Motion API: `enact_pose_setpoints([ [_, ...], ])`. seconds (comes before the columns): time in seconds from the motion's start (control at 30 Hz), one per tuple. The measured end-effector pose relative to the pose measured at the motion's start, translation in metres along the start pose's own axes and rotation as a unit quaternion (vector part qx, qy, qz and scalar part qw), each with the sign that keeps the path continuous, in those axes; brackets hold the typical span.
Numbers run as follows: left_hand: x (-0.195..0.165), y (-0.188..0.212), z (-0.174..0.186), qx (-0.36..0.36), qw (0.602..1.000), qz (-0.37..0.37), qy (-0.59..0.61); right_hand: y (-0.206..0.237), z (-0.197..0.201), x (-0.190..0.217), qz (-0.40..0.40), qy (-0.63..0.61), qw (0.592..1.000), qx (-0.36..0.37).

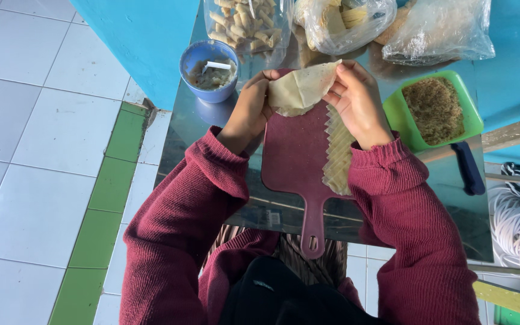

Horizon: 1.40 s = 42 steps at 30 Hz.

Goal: The person folds thin square pastry wrappers one at a time into triangular shapes by hand and arranges the folded pieces in rows on a red cutting board, building up a stack of folded wrappers.

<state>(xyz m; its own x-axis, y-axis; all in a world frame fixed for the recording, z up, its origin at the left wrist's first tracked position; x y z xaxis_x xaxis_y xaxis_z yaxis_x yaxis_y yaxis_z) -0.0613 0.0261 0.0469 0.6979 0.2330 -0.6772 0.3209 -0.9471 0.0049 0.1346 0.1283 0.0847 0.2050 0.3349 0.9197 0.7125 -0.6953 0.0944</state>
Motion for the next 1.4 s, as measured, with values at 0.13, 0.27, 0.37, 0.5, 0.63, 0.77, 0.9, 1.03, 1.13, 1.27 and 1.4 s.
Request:
enact_pose_setpoints([
  [0.13,-0.002,0.006,-0.002,0.115,0.989,-0.044,0.086,-0.002,0.004,0.000,0.030,-0.009,0.998,-0.047],
  [0.27,0.000,0.015,-0.012,0.110,0.984,0.060,-0.127,0.007,-0.010,0.005,0.170,0.229,0.957,-0.056],
  [0.37,0.001,0.016,-0.014,0.073,0.977,0.063,-0.189,0.020,-0.029,0.002,0.202,0.401,0.893,-0.016],
  [0.5,0.001,0.004,-0.012,0.152,0.958,-0.125,-0.209,0.025,-0.042,0.005,0.256,0.384,0.887,0.004],
  [0.63,0.003,0.004,-0.007,0.166,0.948,-0.121,-0.242,0.016,-0.034,0.002,0.080,0.253,0.964,0.034],
  [0.77,-0.002,0.006,-0.008,0.172,0.935,-0.145,-0.275,0.009,-0.022,-0.008,-0.038,0.078,0.995,0.049],
  [0.9,-0.007,0.017,-0.003,0.074,0.815,-0.148,-0.555,0.007,-0.015,-0.017,0.045,0.360,0.931,-0.047],
  [1.03,-0.008,0.025,-0.004,0.043,0.685,-0.178,-0.705,0.012,-0.022,-0.026,0.187,0.520,0.832,-0.047],
  [1.13,-0.011,0.027,-0.004,0.037,0.684,-0.143,-0.714,0.013,-0.024,-0.027,0.176,0.540,0.821,-0.054],
  [1.27,-0.013,0.030,-0.006,0.049,0.672,-0.104,-0.732,0.014,-0.025,-0.026,0.168,0.555,0.813,-0.046],
  [1.4,-0.014,0.031,-0.008,0.062,0.658,-0.120,-0.741,0.015,-0.026,-0.025,0.163,0.564,0.809,-0.033],
])
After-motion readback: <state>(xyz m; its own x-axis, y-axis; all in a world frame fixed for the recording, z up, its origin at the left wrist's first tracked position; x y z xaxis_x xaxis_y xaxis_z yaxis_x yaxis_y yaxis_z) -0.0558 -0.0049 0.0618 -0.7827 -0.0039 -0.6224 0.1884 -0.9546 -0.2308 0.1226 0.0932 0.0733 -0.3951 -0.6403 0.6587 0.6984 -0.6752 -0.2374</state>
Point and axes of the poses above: each hand's wrist, its own y-axis away from the middle knuckle, its own z-axis out of the back of the hand, x = y × z, the point moved 2 cm from there along -y, towards the middle knuckle, and after that the axes turned 9 degrees about -z, right-handed, at the moved point
